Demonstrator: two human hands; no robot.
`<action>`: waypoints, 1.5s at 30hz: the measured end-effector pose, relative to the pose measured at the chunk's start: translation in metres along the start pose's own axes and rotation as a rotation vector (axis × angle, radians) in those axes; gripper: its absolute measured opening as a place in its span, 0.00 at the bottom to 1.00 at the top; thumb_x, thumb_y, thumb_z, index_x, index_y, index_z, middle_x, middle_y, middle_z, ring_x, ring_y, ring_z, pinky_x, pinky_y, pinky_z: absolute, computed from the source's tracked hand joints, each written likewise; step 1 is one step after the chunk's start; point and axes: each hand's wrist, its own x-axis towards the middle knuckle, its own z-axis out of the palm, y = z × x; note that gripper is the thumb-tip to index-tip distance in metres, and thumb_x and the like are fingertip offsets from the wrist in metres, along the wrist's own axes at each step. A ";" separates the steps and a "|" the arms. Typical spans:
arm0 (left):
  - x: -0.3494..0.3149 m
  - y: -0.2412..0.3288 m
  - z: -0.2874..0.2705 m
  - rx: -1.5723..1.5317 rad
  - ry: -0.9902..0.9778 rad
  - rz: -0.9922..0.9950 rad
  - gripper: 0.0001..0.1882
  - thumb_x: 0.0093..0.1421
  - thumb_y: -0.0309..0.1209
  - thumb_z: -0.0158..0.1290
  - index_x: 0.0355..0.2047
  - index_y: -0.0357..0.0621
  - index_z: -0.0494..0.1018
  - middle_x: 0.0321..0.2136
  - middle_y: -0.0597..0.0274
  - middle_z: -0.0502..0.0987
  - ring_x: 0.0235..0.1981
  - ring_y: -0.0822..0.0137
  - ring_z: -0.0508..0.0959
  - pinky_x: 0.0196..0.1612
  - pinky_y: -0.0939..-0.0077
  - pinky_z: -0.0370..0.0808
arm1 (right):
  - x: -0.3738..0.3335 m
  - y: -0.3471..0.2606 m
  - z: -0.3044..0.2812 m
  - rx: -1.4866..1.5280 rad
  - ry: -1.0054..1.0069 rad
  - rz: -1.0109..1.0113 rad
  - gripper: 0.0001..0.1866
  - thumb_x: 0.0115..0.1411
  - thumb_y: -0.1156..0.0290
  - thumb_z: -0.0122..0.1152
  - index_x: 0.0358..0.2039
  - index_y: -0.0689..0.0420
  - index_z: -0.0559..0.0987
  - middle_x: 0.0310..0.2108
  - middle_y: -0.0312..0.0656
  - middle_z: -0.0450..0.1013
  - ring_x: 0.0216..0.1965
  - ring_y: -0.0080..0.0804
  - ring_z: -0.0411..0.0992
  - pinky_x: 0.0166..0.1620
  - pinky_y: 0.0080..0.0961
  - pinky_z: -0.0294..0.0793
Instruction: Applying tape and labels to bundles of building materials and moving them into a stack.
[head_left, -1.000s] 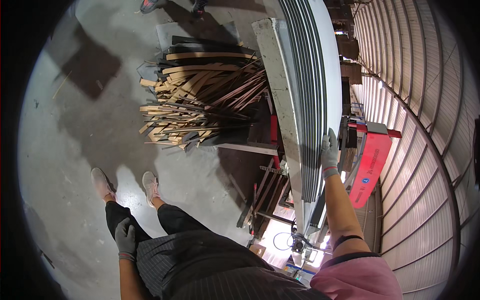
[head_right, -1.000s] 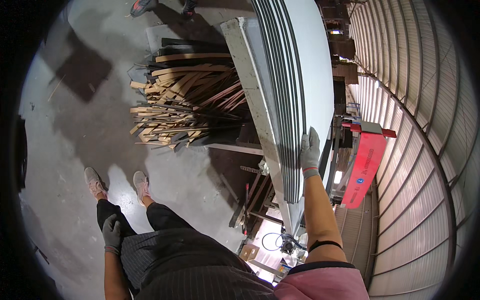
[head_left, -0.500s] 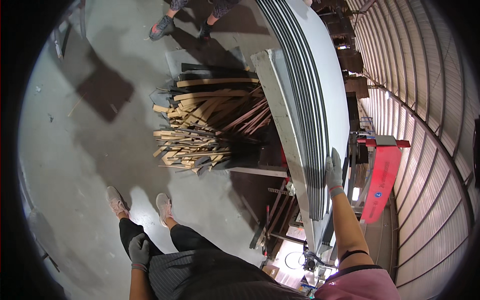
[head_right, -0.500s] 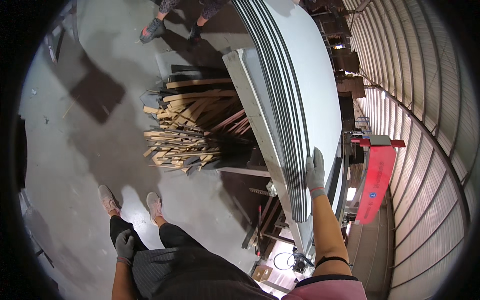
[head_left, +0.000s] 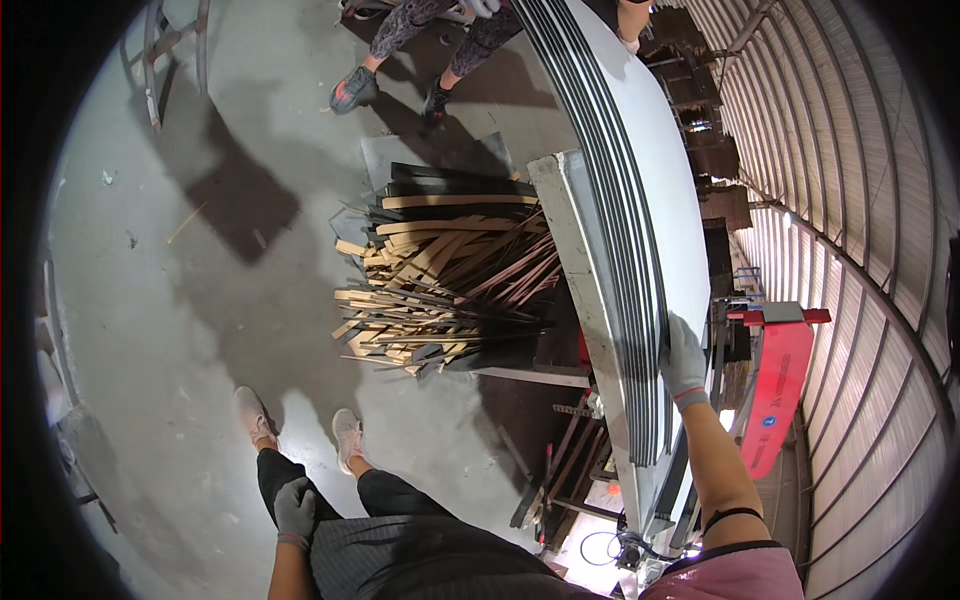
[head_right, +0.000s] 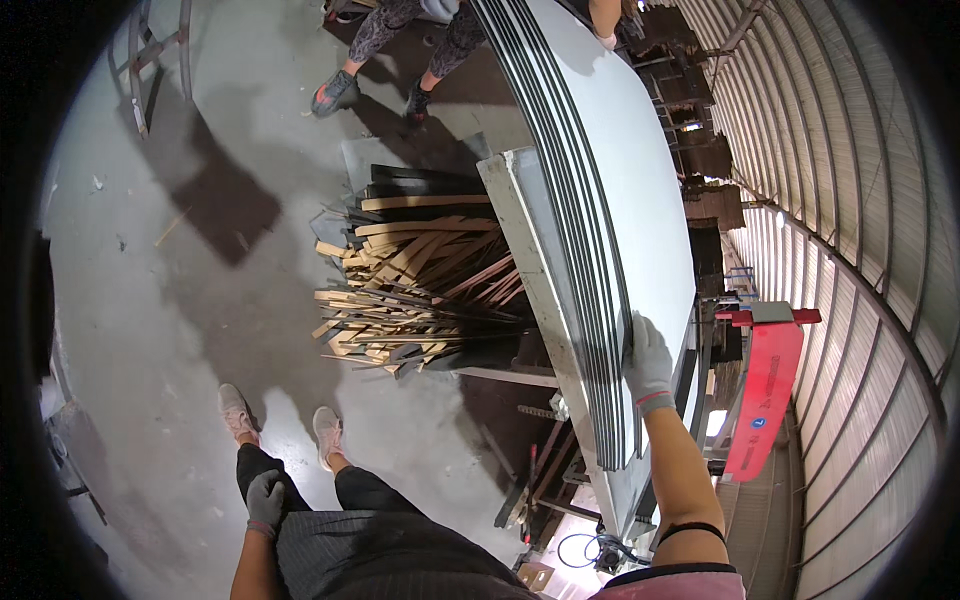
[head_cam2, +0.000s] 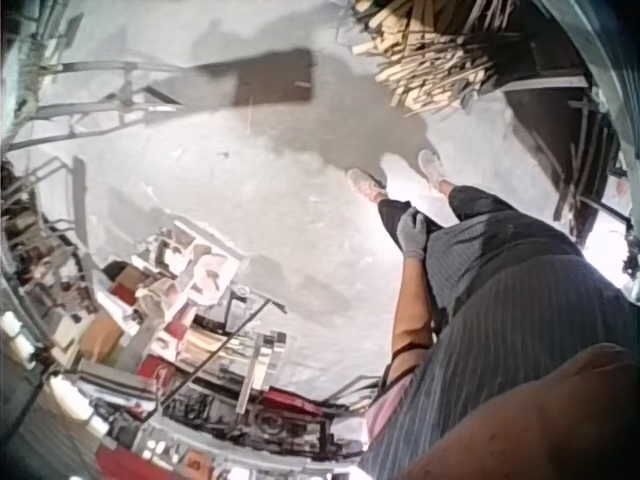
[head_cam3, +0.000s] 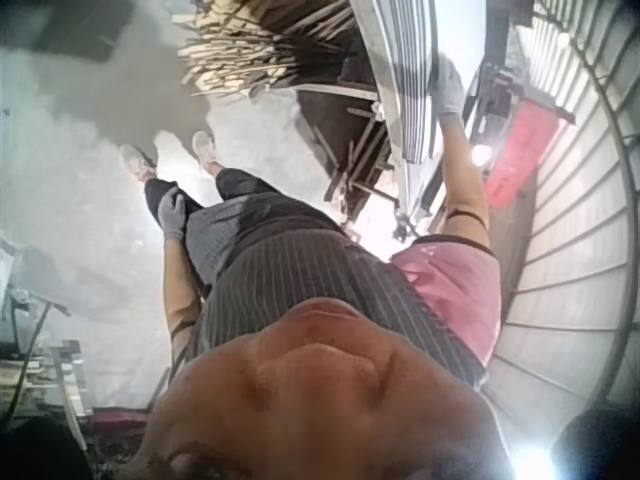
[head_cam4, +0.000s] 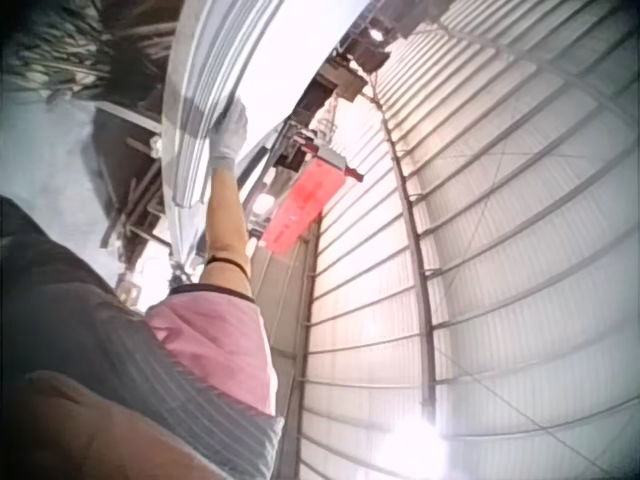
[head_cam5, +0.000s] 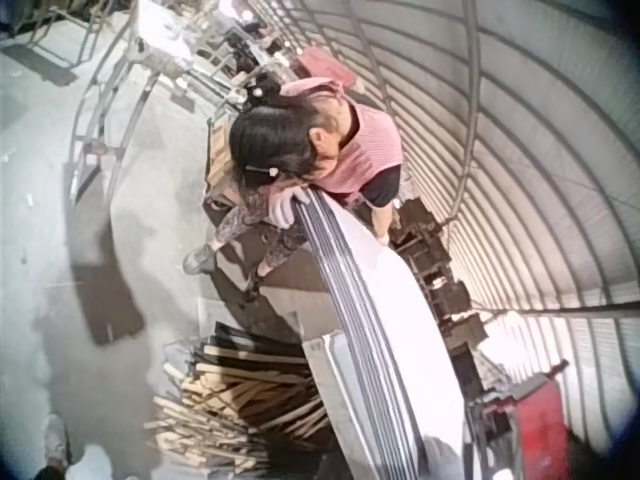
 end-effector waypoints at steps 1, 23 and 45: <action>0.002 -0.002 0.001 -0.018 0.011 0.009 0.13 0.52 0.29 0.53 0.38 0.38 0.76 0.33 0.49 0.78 0.38 0.53 0.77 0.45 0.64 0.72 | 0.002 -0.006 0.005 -0.104 0.043 0.022 0.35 0.51 0.78 0.55 0.61 0.58 0.59 0.52 0.55 0.66 0.52 0.54 0.67 0.51 0.43 0.71; 0.001 -0.007 0.007 -0.004 -0.021 -0.016 0.13 0.52 0.26 0.53 0.38 0.35 0.76 0.36 0.48 0.77 0.40 0.53 0.77 0.47 0.65 0.72 | 0.028 -0.041 -0.033 -0.157 -0.231 0.178 0.36 0.52 0.69 0.57 0.62 0.58 0.59 0.36 0.50 0.76 0.35 0.49 0.75 0.38 0.42 0.74; 0.010 0.012 0.014 0.091 -0.088 0.003 0.14 0.53 0.26 0.52 0.40 0.34 0.75 0.37 0.49 0.77 0.41 0.53 0.76 0.48 0.66 0.71 | 0.024 -0.009 -0.023 0.192 -0.259 0.162 0.37 0.53 0.69 0.61 0.63 0.59 0.60 0.30 0.47 0.75 0.29 0.42 0.75 0.34 0.34 0.74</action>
